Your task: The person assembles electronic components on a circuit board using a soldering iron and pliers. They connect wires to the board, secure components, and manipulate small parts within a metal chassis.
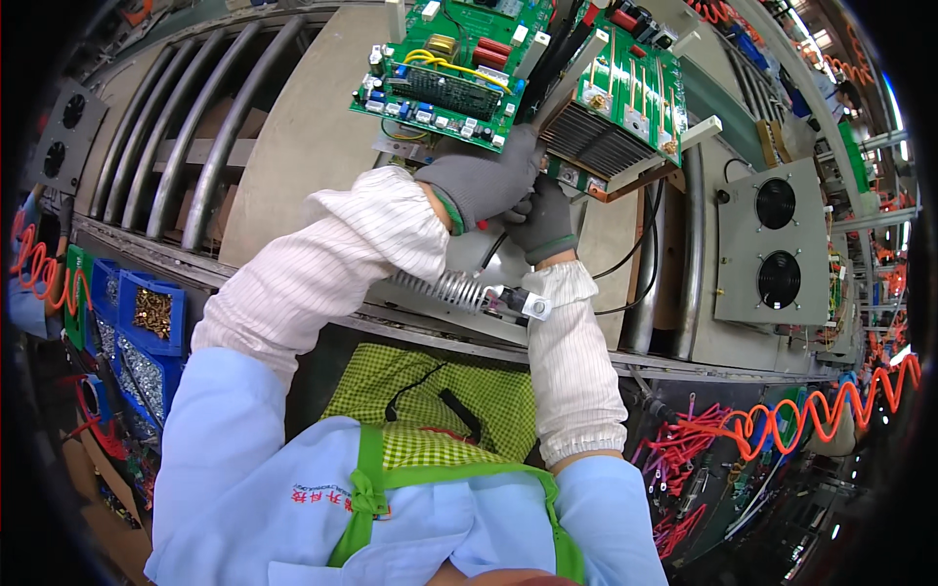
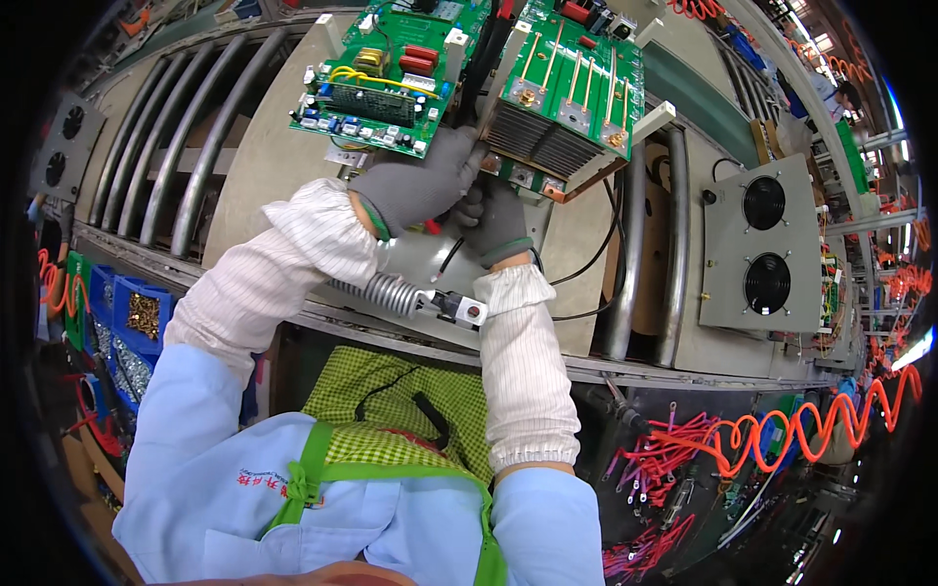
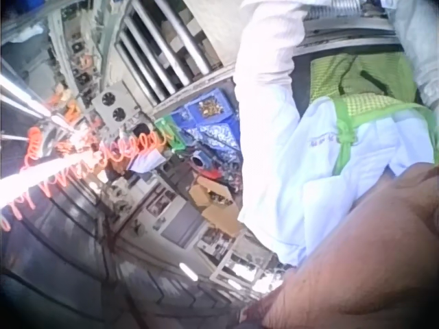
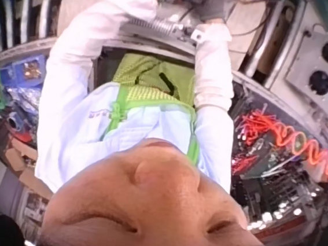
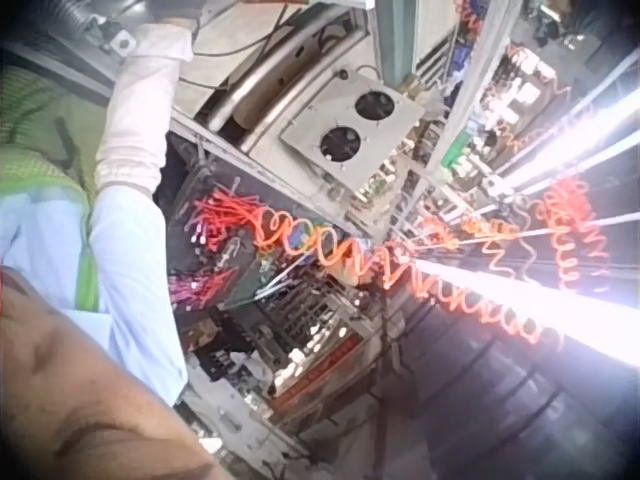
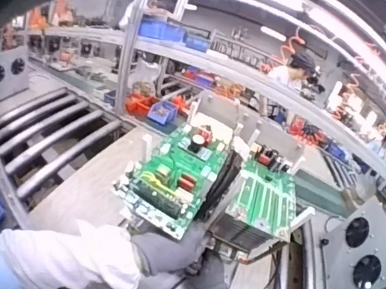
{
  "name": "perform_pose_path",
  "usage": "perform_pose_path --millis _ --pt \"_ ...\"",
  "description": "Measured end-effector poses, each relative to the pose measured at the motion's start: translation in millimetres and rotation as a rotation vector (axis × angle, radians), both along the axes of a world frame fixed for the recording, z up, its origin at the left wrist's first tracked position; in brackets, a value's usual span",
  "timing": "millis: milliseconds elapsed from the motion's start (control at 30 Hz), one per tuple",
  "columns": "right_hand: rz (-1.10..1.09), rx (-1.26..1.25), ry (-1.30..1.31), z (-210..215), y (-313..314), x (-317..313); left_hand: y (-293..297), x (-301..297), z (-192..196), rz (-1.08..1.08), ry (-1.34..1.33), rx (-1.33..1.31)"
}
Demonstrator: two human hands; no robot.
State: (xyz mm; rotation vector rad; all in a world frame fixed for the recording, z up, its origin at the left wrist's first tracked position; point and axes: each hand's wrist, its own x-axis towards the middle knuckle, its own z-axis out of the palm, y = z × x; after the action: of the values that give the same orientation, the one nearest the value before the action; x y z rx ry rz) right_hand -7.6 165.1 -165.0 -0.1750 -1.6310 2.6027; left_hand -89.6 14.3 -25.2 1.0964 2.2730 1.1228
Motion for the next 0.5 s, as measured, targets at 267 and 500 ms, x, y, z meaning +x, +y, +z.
perform_pose_path --millis 267,500 --pt "-0.364 0.801 0.196 53.4 -39.5 12.1 3.8 -2.6 2.6 -0.02 -0.198 -0.067" --pt "-0.239 -0.221 0.061 11.2 -33.0 -5.9 17.8 -3.8 2.3 0.117 -0.236 -0.038"
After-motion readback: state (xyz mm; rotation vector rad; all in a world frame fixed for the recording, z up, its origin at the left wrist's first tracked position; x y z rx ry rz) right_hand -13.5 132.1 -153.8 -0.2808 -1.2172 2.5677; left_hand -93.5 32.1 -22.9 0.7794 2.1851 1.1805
